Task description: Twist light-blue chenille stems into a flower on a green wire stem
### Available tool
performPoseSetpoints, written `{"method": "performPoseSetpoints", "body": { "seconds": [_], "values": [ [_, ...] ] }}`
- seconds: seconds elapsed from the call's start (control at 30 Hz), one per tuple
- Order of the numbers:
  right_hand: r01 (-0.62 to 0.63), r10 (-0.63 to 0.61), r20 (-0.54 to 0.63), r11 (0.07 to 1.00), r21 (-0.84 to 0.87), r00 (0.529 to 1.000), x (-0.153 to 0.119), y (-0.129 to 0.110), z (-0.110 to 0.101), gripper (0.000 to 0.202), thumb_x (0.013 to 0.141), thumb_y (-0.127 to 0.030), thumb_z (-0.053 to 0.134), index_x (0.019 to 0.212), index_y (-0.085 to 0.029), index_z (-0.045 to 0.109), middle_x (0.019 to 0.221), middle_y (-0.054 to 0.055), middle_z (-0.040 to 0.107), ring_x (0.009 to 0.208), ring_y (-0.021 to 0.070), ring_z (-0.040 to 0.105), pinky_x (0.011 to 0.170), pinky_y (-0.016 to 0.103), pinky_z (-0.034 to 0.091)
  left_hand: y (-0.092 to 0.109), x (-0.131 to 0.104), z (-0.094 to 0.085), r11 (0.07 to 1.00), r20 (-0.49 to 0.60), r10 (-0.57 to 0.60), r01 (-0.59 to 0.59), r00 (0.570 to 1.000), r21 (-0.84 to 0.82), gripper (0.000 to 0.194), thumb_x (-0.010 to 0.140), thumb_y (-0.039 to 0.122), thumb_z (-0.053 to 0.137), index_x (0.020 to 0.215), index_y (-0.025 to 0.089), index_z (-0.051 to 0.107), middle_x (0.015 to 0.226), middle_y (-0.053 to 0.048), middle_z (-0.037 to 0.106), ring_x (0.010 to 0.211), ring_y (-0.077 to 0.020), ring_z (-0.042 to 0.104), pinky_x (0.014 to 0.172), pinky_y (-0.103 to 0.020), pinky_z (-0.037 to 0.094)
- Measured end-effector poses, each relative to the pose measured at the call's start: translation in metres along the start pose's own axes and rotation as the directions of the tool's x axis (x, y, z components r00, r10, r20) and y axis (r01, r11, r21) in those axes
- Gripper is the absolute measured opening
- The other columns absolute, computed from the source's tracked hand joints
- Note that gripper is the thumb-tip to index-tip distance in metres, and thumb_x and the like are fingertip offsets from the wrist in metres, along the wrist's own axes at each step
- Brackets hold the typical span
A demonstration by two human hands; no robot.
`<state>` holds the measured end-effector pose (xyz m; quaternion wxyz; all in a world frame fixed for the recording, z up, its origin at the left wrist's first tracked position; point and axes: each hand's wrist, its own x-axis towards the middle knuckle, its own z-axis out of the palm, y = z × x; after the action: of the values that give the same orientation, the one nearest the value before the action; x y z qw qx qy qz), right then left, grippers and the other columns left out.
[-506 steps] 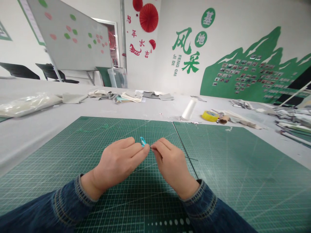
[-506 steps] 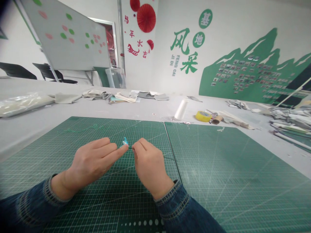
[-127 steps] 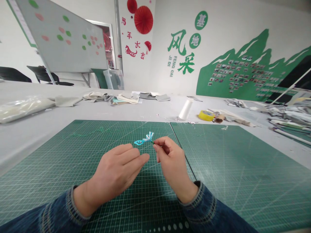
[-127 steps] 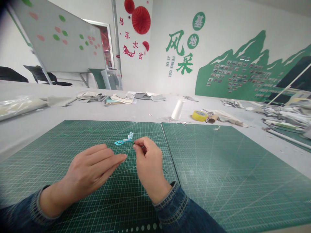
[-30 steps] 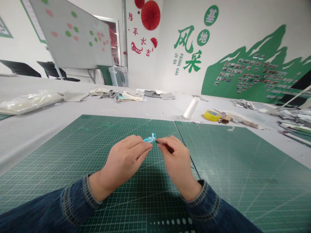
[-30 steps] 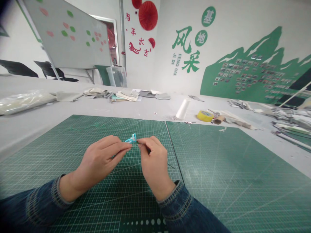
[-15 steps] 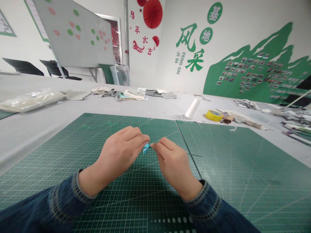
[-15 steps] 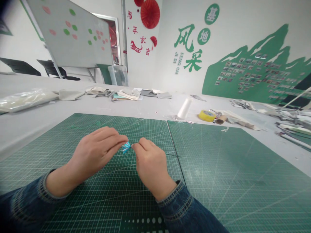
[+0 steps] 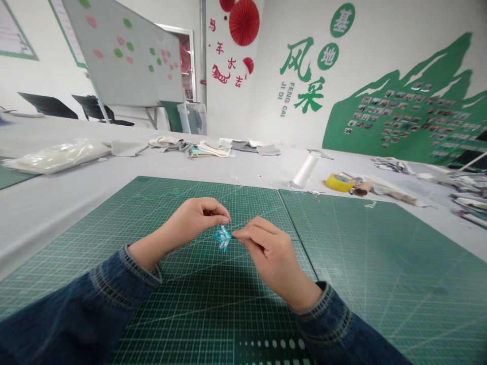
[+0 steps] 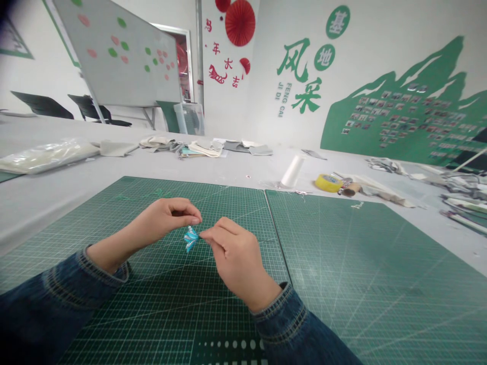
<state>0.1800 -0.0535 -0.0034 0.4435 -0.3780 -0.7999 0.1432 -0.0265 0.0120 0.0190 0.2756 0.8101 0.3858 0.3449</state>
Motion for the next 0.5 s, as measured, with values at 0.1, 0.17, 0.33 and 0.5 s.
{"method": "performPoseSetpoints", "body": {
  "seconds": [0.1,0.17,0.33,0.5],
  "values": [
    [-0.061,0.070,-0.065,0.990,0.124,0.995,0.003,-0.002,-0.002,0.020,0.093,-0.014,0.056,0.093,-0.024,0.074,0.083,0.002,0.065,0.076,0.0160,0.061,0.067,0.031,0.050,-0.002,-0.001,0.001,0.980,0.093,-0.067,0.083,0.993,-0.179,0.012,0.083,0.025,0.064,0.079,0.019,0.074,0.076,-0.003,0.074,0.070,-0.0169,0.066,0.064,-0.030,0.052],
    [-0.128,0.154,-0.120,0.971,0.202,0.981,0.004,-0.002,-0.002,0.018,0.089,-0.013,0.061,0.087,-0.024,0.074,0.079,0.001,0.064,0.073,0.0158,0.058,0.064,0.030,0.047,-0.003,-0.002,0.004,0.956,0.111,-0.085,0.113,0.990,-0.272,0.012,0.083,0.023,0.063,0.080,0.018,0.074,0.076,-0.004,0.074,0.069,-0.0166,0.065,0.065,-0.030,0.052],
    [-0.320,0.513,-0.157,0.715,0.621,0.844,0.006,0.008,0.001,0.007,0.081,-0.018,0.068,0.085,-0.023,0.071,0.065,-0.004,0.057,0.054,0.0105,0.046,0.051,0.025,0.037,0.002,-0.005,0.028,0.894,0.048,-0.161,0.166,0.986,-0.416,0.011,0.082,0.028,0.069,0.079,0.018,0.072,0.076,-0.002,0.072,0.072,-0.0163,0.064,0.069,-0.032,0.052],
    [-0.347,0.657,-0.093,0.507,0.789,0.748,0.009,0.010,0.003,0.010,0.074,-0.022,0.073,0.082,-0.018,0.071,0.061,-0.004,0.056,0.053,0.0090,0.043,0.050,0.024,0.033,0.010,-0.011,0.046,0.946,-0.114,-0.123,0.082,0.986,-0.312,0.012,0.087,0.030,0.066,0.086,0.019,0.071,0.071,0.001,0.068,0.067,-0.0143,0.061,0.063,-0.028,0.050]
  ]
}}
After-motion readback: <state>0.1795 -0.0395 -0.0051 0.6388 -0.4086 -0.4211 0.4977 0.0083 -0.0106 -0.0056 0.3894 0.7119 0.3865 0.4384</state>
